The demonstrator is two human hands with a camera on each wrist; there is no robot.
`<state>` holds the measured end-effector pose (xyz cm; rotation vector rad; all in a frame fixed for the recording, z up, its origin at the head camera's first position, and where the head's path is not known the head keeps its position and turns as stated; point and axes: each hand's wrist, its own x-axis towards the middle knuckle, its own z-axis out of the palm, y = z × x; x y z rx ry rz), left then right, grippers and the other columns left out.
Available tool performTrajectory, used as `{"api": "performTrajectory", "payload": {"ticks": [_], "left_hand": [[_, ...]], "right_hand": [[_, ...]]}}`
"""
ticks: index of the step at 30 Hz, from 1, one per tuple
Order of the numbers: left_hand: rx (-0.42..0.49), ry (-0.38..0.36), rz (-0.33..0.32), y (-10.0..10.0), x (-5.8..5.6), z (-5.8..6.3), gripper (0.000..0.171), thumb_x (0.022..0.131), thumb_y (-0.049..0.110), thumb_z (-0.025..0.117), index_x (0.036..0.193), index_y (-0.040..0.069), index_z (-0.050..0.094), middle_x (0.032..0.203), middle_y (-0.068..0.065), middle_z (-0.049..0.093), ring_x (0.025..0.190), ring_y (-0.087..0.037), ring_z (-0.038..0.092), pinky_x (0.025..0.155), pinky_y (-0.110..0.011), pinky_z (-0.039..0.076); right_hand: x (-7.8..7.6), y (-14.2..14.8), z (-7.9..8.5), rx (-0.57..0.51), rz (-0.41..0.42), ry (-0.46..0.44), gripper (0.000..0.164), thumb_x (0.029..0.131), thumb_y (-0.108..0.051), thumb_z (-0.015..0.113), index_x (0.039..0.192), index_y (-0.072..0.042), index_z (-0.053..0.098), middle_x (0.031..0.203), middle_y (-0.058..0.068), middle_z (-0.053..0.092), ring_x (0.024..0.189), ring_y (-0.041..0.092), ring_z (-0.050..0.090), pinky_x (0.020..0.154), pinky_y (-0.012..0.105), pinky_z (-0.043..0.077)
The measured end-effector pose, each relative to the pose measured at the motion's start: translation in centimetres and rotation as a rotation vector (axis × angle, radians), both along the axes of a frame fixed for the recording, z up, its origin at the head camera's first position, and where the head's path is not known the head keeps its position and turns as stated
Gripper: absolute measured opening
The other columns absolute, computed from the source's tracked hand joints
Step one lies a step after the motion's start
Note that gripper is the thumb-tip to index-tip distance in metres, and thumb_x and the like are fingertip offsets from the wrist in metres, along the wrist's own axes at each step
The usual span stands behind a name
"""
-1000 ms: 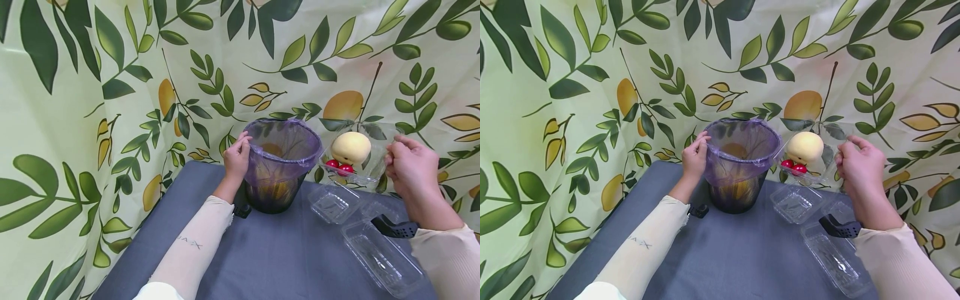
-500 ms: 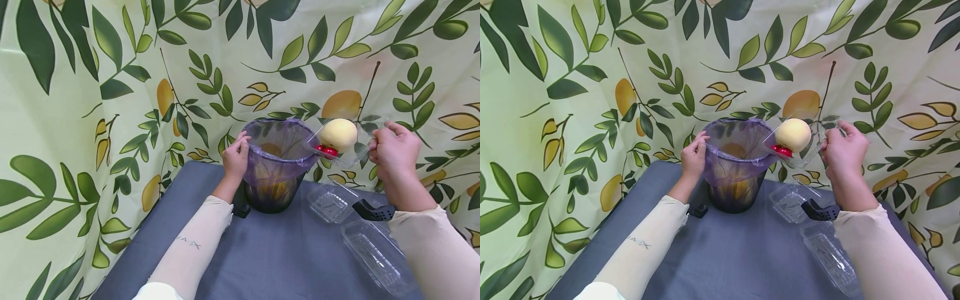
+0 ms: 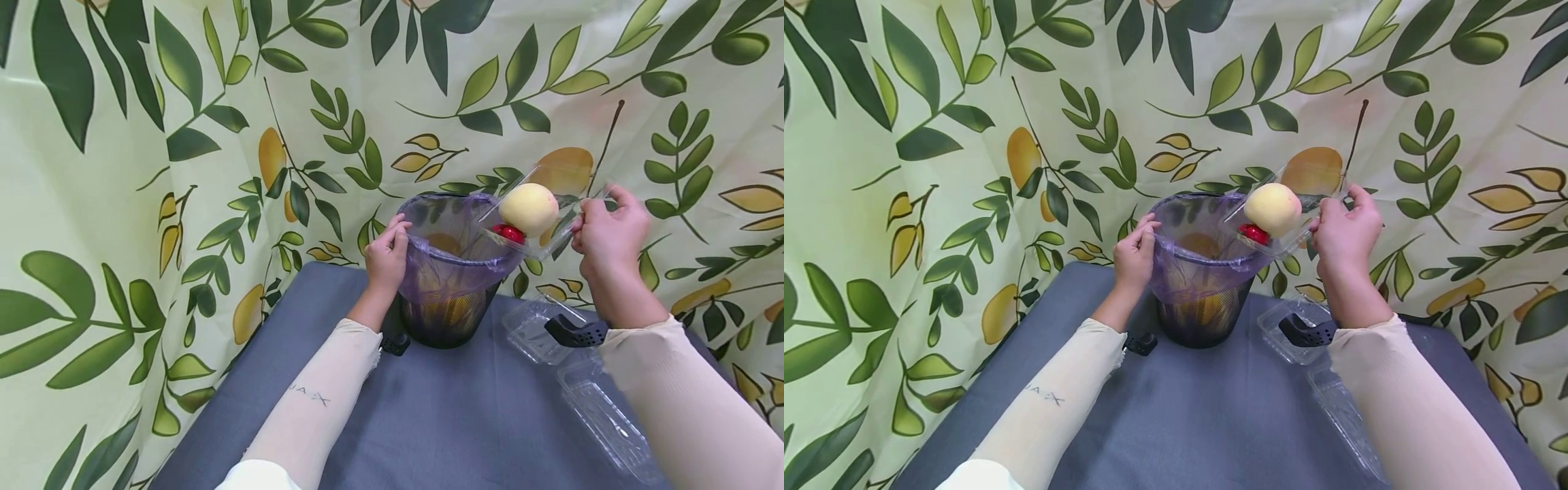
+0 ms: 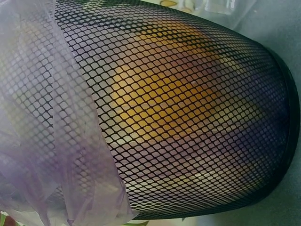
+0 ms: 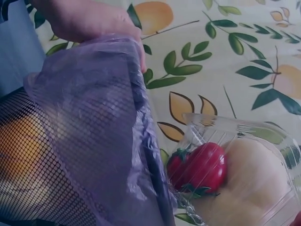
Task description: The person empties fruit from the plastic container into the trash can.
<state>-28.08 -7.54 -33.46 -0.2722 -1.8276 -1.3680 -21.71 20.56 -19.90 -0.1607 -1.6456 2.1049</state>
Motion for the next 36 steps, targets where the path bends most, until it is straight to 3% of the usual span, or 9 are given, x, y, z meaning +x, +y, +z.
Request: {"api": "performTrajectory", "payload": {"ticks": [8, 18, 26, 36], "left_hand": [[0.0, 0.004, 0.0, 0.1, 0.0, 0.0, 0.032, 0.096, 0.018, 0.047, 0.104, 0.009, 0.077, 0.125, 0.0, 0.069, 0.118, -0.013, 0.064, 0.09, -0.032, 0.053], [-0.002, 0.006, 0.002, 0.1, -0.1, -0.1, 0.032, 0.095, 0.019, 0.047, 0.104, 0.009, 0.077, 0.125, 0.001, 0.069, 0.117, -0.013, 0.064, 0.087, -0.033, 0.054], [-0.006, 0.006, 0.007, 0.0, 0.0, 0.0, 0.032, 0.095, 0.019, 0.047, 0.104, 0.009, 0.077, 0.125, 0.001, 0.069, 0.117, -0.014, 0.064, 0.083, -0.035, 0.055], [0.003, -0.011, -0.001, 0.2, 0.1, 0.0, 0.033, 0.096, 0.021, 0.047, 0.105, 0.009, 0.076, 0.126, 0.001, 0.068, 0.118, -0.013, 0.063, 0.085, -0.035, 0.054]], "right_hand": [[-0.9, -2.0, 0.0, 0.07, -0.032, 0.051, 0.044, 0.093, -0.001, 0.049, 0.136, -0.013, 0.05, 0.052, -0.002, 0.046, 0.037, 0.01, 0.045, 0.034, 0.021, 0.032], [-2.1, -4.0, -0.9, 0.242, -0.12, 0.084, 0.059, 0.09, -0.003, 0.044, 0.148, -0.009, 0.035, 0.046, -0.006, 0.046, 0.037, 0.006, 0.051, 0.036, 0.019, 0.036], [-2.7, -4.6, -2.2, 0.448, -0.179, 0.06, 0.057, 0.094, -0.012, 0.045, 0.149, -0.013, 0.033, 0.049, -0.013, 0.051, 0.043, 0.003, 0.056, 0.05, 0.018, 0.045], [-2.7, -5.0, -3.5, 0.599, -0.231, 0.065, 0.055, 0.094, -0.016, 0.045, 0.148, -0.015, 0.036, 0.049, -0.018, 0.051, 0.044, -0.001, 0.054, 0.047, 0.02, 0.041]]}}
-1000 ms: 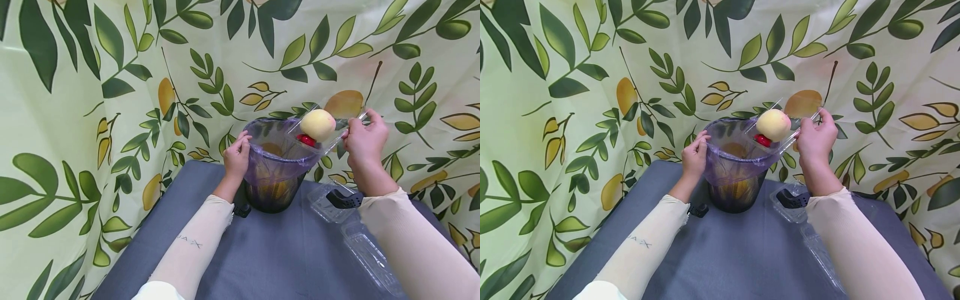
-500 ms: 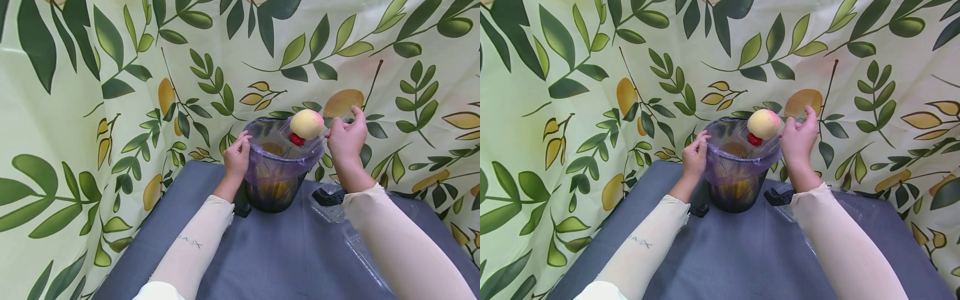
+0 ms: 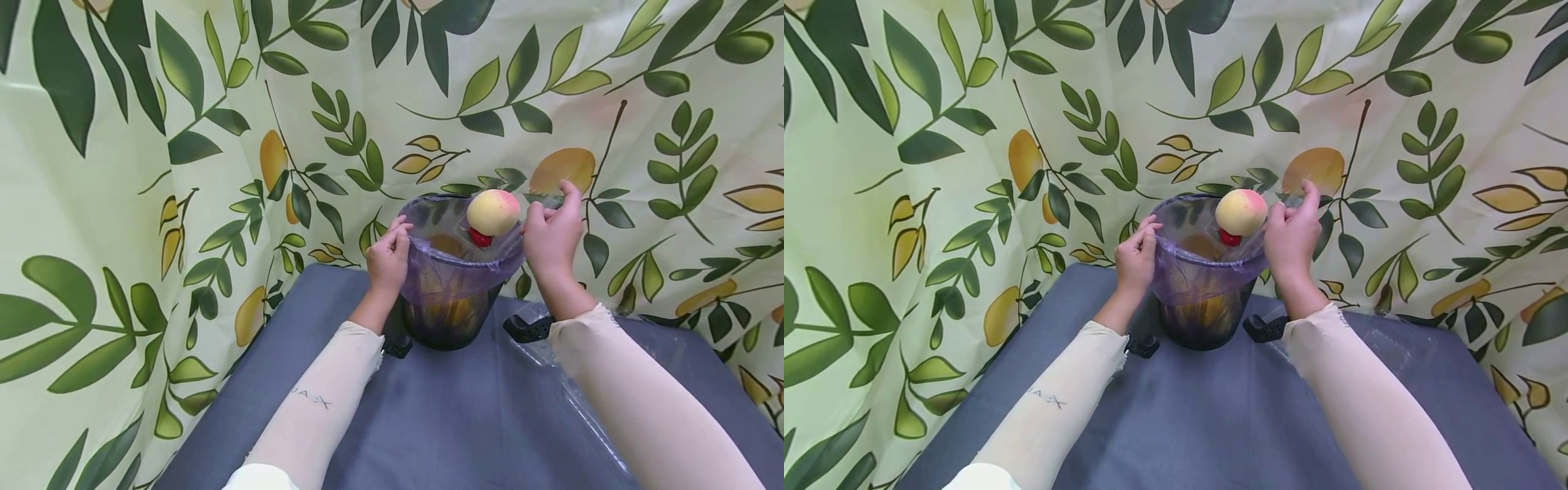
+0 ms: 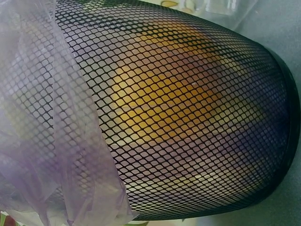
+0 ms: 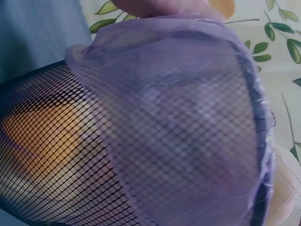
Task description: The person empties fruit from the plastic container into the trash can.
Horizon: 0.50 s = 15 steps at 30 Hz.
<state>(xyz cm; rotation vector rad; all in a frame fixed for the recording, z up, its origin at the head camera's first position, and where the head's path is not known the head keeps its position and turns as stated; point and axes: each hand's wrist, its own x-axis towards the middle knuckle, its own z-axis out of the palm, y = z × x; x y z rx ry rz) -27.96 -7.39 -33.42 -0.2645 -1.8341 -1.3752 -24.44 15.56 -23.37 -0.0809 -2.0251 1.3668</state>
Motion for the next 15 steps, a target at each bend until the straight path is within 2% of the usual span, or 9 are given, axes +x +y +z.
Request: {"api": "performTrajectory", "payload": {"ticks": [7, 15], "left_hand": [[0.003, 0.006, 0.002, 0.0, 0.0, -0.1, 0.033, 0.096, 0.021, 0.047, 0.105, 0.009, 0.076, 0.125, 0.001, 0.069, 0.118, -0.014, 0.063, 0.086, -0.034, 0.054], [0.008, 0.007, -0.004, 0.1, -0.1, -0.1, 0.033, 0.096, 0.02, 0.047, 0.105, 0.009, 0.076, 0.126, 0.001, 0.068, 0.117, -0.013, 0.064, 0.074, -0.029, 0.05]], "right_hand": [[-0.3, -0.1, -1.0, 0.082, -0.005, -0.004, 0.055, 0.094, -0.017, 0.043, 0.148, -0.015, 0.034, 0.05, -0.016, 0.051, 0.042, 0.002, 0.049, 0.043, 0.024, 0.035], [-0.7, -0.6, -1.9, 0.19, -0.042, 0.027, 0.053, 0.096, -0.017, 0.045, 0.148, -0.014, 0.038, 0.047, -0.011, 0.041, 0.036, 0.002, 0.035, 0.043, 0.026, 0.028]]}}
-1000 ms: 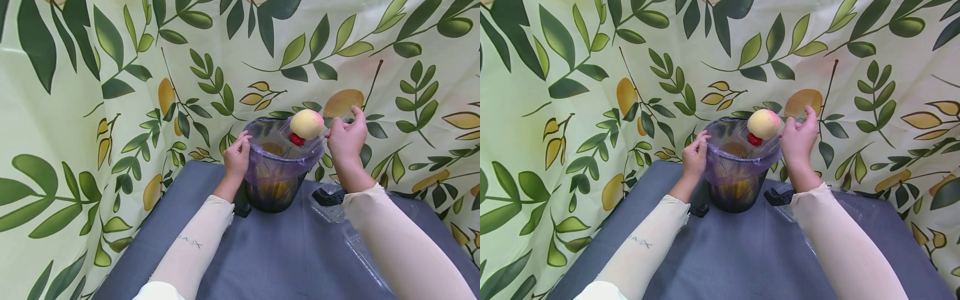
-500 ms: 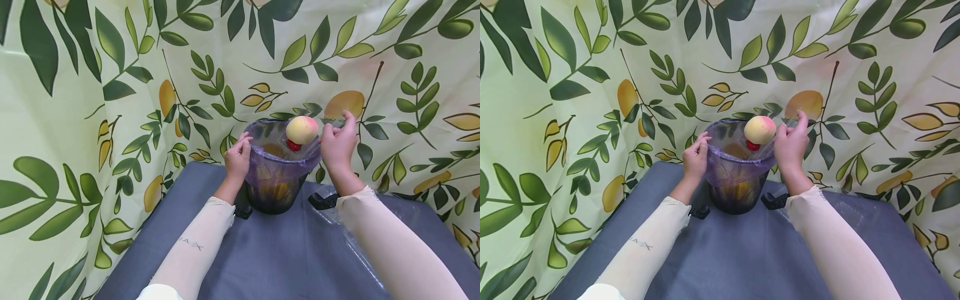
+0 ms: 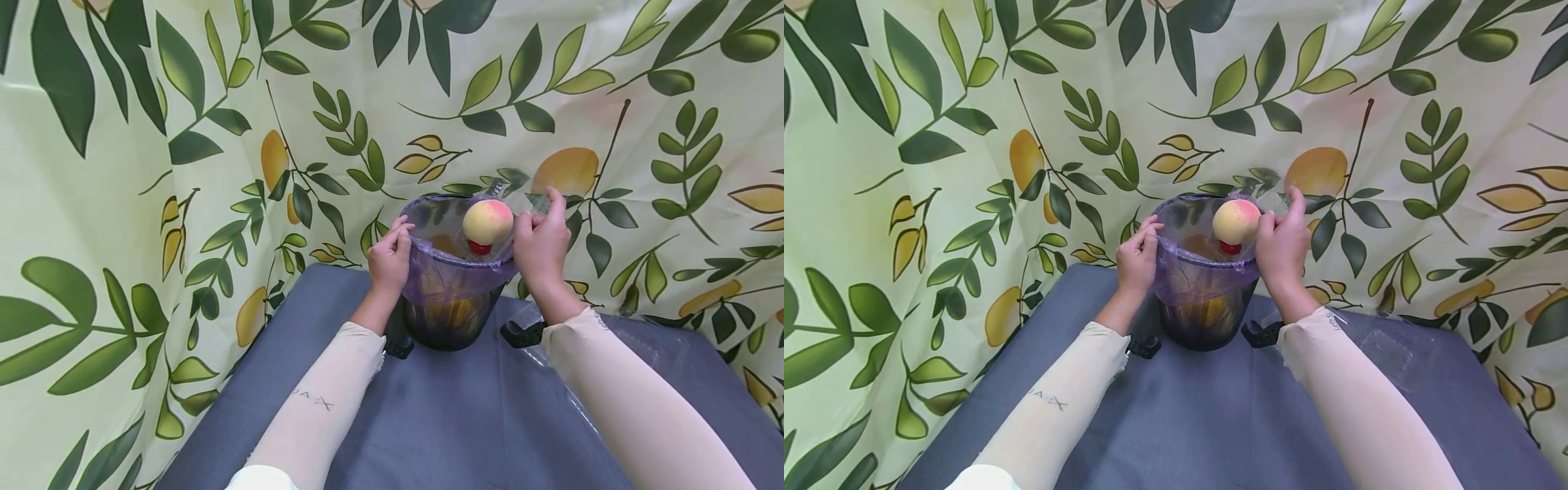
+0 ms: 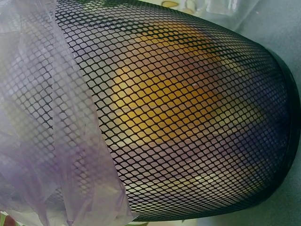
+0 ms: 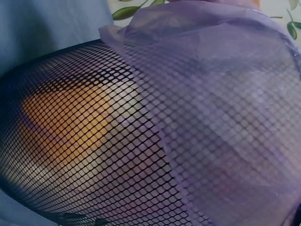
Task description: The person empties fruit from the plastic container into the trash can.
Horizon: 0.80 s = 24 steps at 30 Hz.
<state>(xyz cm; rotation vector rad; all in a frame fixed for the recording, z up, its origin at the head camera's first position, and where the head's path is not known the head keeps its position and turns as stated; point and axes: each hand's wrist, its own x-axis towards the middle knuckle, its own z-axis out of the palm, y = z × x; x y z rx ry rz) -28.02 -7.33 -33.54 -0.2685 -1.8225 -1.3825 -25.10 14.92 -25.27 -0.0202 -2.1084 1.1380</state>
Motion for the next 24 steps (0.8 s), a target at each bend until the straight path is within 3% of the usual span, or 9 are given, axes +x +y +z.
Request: {"api": "performTrajectory", "payload": {"ticks": [7, 17, 21, 24], "left_hand": [[-0.011, 0.01, 0.01, 0.0, -0.1, 0.0, 0.033, 0.096, 0.021, 0.047, 0.105, 0.009, 0.076, 0.126, 0.001, 0.069, 0.117, -0.014, 0.064, 0.074, -0.028, 0.051], [-0.013, 0.009, 0.007, -0.1, 0.0, -0.1, 0.033, 0.097, 0.021, 0.047, 0.105, 0.009, 0.076, 0.126, 0.001, 0.068, 0.114, -0.015, 0.066, 0.058, -0.022, 0.04], [-0.011, 0.004, 0.01, 0.0, 0.0, -0.1, 0.033, 0.097, 0.022, 0.047, 0.105, 0.009, 0.076, 0.126, 0.001, 0.068, 0.115, -0.014, 0.066, 0.063, -0.026, 0.047], [-0.007, 0.003, 0.01, 0.0, 0.1, 0.0, 0.033, 0.097, 0.022, 0.047, 0.105, 0.01, 0.076, 0.126, 0.001, 0.068, 0.118, -0.013, 0.064, 0.08, -0.031, 0.054]], "right_hand": [[0.0, -0.3, -0.2, 0.08, -0.025, 0.035, 0.052, 0.096, -0.017, 0.046, 0.147, -0.013, 0.04, 0.049, -0.007, 0.038, 0.037, 0.002, 0.03, 0.045, 0.029, 0.027], [-0.1, -0.3, -1.0, 0.189, -0.026, 0.072, 0.053, 0.094, -0.014, 0.048, 0.146, -0.009, 0.04, 0.051, 0.0, 0.04, 0.038, 0.008, 0.033, 0.044, 0.031, 0.029], [-0.2, -0.4, -1.2, 0.236, -0.033, 0.111, 0.052, 0.094, -0.012, 0.049, 0.145, -0.005, 0.041, 0.051, 0.002, 0.04, 0.039, 0.011, 0.032, 0.044, 0.032, 0.028], [-0.2, -0.4, -1.2, 0.251, -0.031, 0.134, 0.052, 0.094, -0.011, 0.049, 0.145, -0.004, 0.041, 0.051, 0.003, 0.041, 0.038, 0.01, 0.03, 0.042, 0.03, 0.027]]}}
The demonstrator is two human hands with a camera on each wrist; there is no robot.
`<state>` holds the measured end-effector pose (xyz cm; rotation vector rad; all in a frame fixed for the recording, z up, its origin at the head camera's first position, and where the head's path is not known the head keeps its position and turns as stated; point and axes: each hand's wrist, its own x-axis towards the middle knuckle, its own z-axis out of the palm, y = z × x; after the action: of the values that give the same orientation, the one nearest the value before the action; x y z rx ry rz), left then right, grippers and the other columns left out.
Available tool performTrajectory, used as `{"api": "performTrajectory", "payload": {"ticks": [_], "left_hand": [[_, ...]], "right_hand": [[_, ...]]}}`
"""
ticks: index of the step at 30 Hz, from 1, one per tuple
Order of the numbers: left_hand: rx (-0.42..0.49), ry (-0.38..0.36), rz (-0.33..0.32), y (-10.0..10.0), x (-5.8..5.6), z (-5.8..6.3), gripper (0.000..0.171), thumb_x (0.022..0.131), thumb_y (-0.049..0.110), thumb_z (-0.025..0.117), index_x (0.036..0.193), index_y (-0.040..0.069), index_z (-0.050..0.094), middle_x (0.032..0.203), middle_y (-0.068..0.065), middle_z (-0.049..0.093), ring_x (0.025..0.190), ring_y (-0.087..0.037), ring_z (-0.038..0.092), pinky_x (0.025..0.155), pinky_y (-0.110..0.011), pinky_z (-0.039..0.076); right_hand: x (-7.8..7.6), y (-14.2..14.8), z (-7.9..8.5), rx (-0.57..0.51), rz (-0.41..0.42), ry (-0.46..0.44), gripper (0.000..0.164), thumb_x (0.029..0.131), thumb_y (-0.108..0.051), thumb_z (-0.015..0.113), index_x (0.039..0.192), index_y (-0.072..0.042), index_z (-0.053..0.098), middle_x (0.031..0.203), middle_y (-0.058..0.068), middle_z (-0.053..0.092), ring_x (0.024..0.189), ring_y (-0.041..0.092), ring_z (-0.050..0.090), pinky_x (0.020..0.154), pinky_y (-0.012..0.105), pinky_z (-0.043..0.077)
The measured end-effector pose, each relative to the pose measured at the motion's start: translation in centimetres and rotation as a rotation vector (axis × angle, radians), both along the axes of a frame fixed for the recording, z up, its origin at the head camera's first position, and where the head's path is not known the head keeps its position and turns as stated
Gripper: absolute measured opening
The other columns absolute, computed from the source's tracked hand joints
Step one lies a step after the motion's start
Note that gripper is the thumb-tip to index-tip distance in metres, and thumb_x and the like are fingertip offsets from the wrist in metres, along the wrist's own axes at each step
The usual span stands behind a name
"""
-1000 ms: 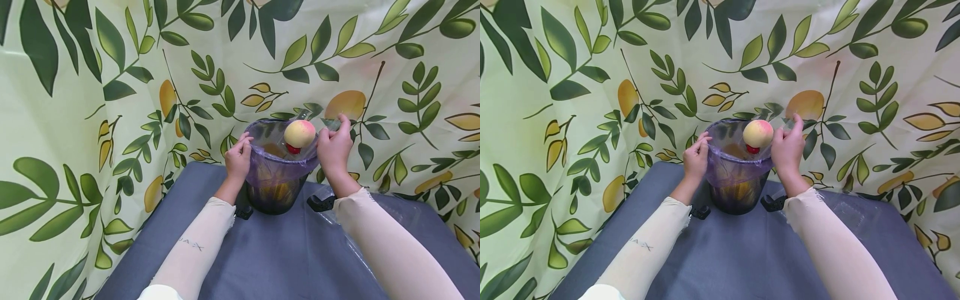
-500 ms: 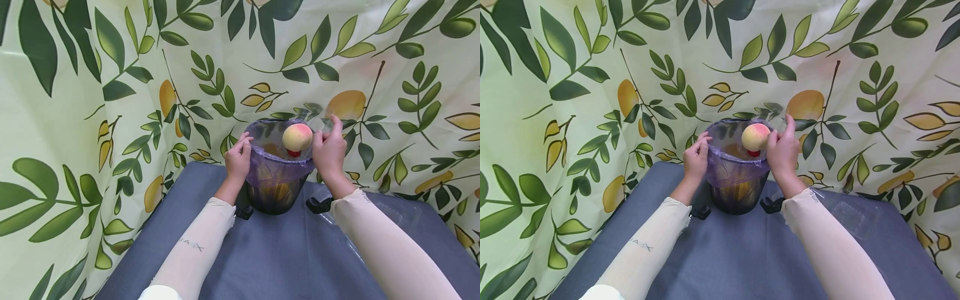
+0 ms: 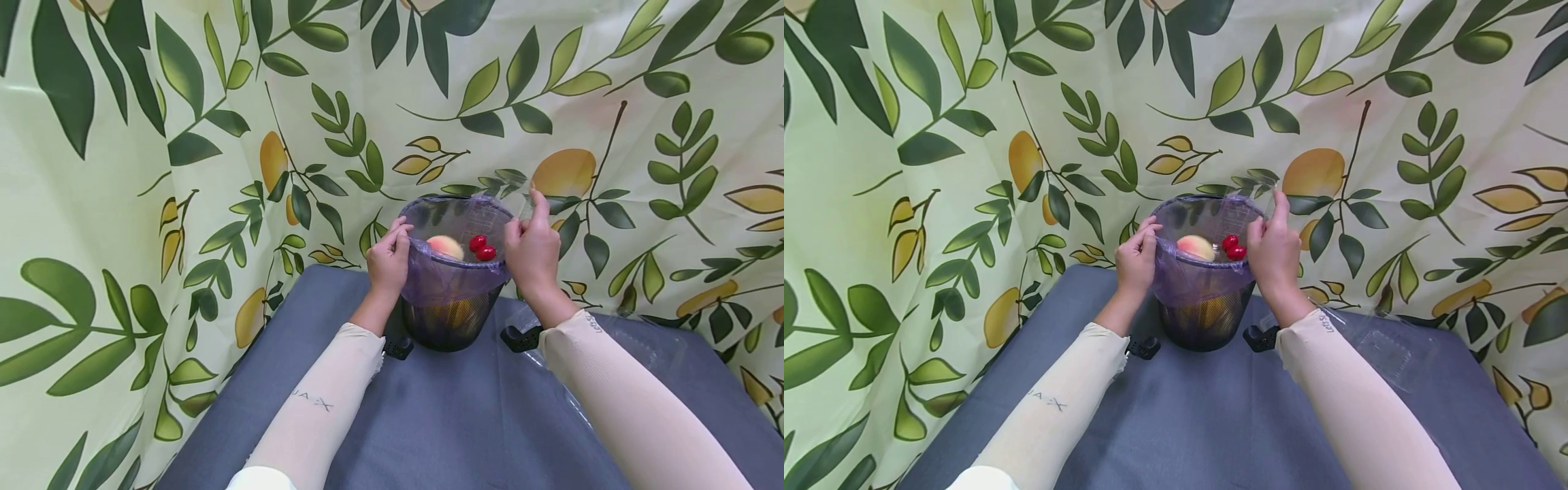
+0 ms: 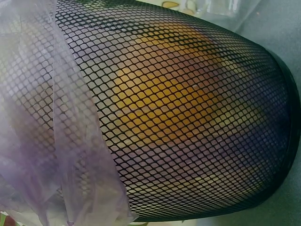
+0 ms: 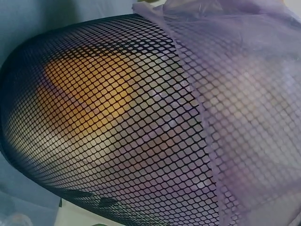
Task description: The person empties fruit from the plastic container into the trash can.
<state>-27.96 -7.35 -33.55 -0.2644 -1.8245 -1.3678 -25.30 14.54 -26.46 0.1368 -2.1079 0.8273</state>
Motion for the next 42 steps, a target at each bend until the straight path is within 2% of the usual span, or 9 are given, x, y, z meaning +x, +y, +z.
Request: {"api": "performTrajectory", "payload": {"ticks": [3, 12, 17, 21, 27, 35, 38, 42], "left_hand": [[0.002, -0.001, 0.0, -0.02, 0.01, -0.03, 0.033, 0.097, 0.023, 0.047, 0.105, 0.01, 0.076, 0.126, 0.001, 0.068, 0.118, -0.013, 0.063, 0.087, -0.035, 0.054], [0.002, 0.008, 0.002, -0.02, -0.12, -0.23, 0.032, 0.096, 0.021, 0.048, 0.105, 0.01, 0.076, 0.126, 0.001, 0.068, 0.118, -0.013, 0.063, 0.087, -0.035, 0.054], [0.0, 0.011, -0.002, 0.0, -0.03, -0.13, 0.033, 0.096, 0.022, 0.047, 0.105, 0.009, 0.076, 0.126, 0.001, 0.068, 0.118, -0.014, 0.063, 0.085, -0.035, 0.054], [-0.004, 0.003, -0.006, 0.01, -0.03, -0.11, 0.034, 0.096, 0.023, 0.047, 0.105, 0.01, 0.076, 0.127, 0.001, 0.068, 0.118, -0.014, 0.064, 0.083, -0.035, 0.054], [0.001, 0.01, -0.005, 0.01, -0.11, -0.13, 0.034, 0.096, 0.023, 0.047, 0.104, 0.009, 0.076, 0.126, 0.0, 0.068, 0.118, -0.015, 0.064, 0.086, -0.035, 0.054], [-0.003, 0.022, 0.003, -0.02, -0.19, -0.13, 0.033, 0.097, 0.022, 0.048, 0.104, 0.009, 0.077, 0.125, 0.0, 0.069, 0.117, -0.014, 0.064, 0.089, -0.034, 0.054], [0.002, 0.023, 0.0, -0.01, -0.18, -0.13, 0.033, 0.096, 0.023, 0.048, 0.104, 0.009, 0.077, 0.125, 0.0, 0.069, 0.117, -0.014, 0.064, 0.089, -0.034, 0.054], [-0.001, 0.019, 0.006, 0.01, -0.15, -0.13, 0.033, 0.096, 0.022, 0.048, 0.104, 0.009, 0.077, 0.125, 0.0, 0.069, 0.117, -0.014, 0.064, 0.083, -0.035, 0.055]], "right_hand": [[0.1, -0.04, 0.07, 0.002, 0.005, 0.004, 0.052, 0.095, -0.011, 0.048, 0.146, -0.006, 0.041, 0.051, 0.003, 0.04, 0.037, 0.005, 0.028, 0.041, 0.029, 0.027], [0.44, -0.1, 0.22, -0.004, 0.007, 0.001, 0.054, 0.094, -0.012, 0.051, 0.147, -0.011, 0.041, 0.051, -0.001, 0.041, 0.035, -0.004, 0.024, 0.041, 0.027, 0.026], [0.33, -0.11, 0.15, 0.019, 0.005, 0.032, 0.052, 0.094, -0.012, 0.05, 0.146, -0.009, 0.042, 0.051, 0.001, 0.04, 0.037, 0.001, 0.026, 0.042, 0.03, 0.027], [0.21, -0.13, 0.06, 0.046, 0.007, 0.062, 0.051, 0.094, -0.011, 0.05, 0.145, -0.006, 0.043, 0.051, 0.004, 0.04, 0.038, 0.011, 0.03, 0.043, 0.033, 0.028], [0.52, -0.44, 0.19, 0.111, 0.03, 0.106, 0.05, 0.095, -0.011, 0.05, 0.144, -0.004, 0.042, 0.051, 0.007, 0.042, 0.04, 0.019, 0.031, 0.043, 0.035, 0.027], [0.65, -0.6, -0.05, 0.192, 0.047, 0.224, 0.049, 0.094, -0.009, 0.053, 0.142, -0.004, 0.044, 0.052, 0.009, 0.046, 0.041, 0.002, 0.019, 0.042, 0.032, 0.025], [0.74, -0.61, 0.02, 0.194, 0.051, 0.247, 0.049, 0.094, -0.01, 0.055, 0.141, -0.005, 0.045, 0.052, 0.008, 0.045, 0.042, 0.0, 0.017, 0.042, 0.032, 0.024], [0.84, -0.59, 0.17, 0.195, 0.056, 0.253, 0.049, 0.094, -0.011, 0.055, 0.142, -0.005, 0.045, 0.052, 0.007, 0.045, 0.043, 0.001, 0.018, 0.043, 0.033, 0.024]]}}
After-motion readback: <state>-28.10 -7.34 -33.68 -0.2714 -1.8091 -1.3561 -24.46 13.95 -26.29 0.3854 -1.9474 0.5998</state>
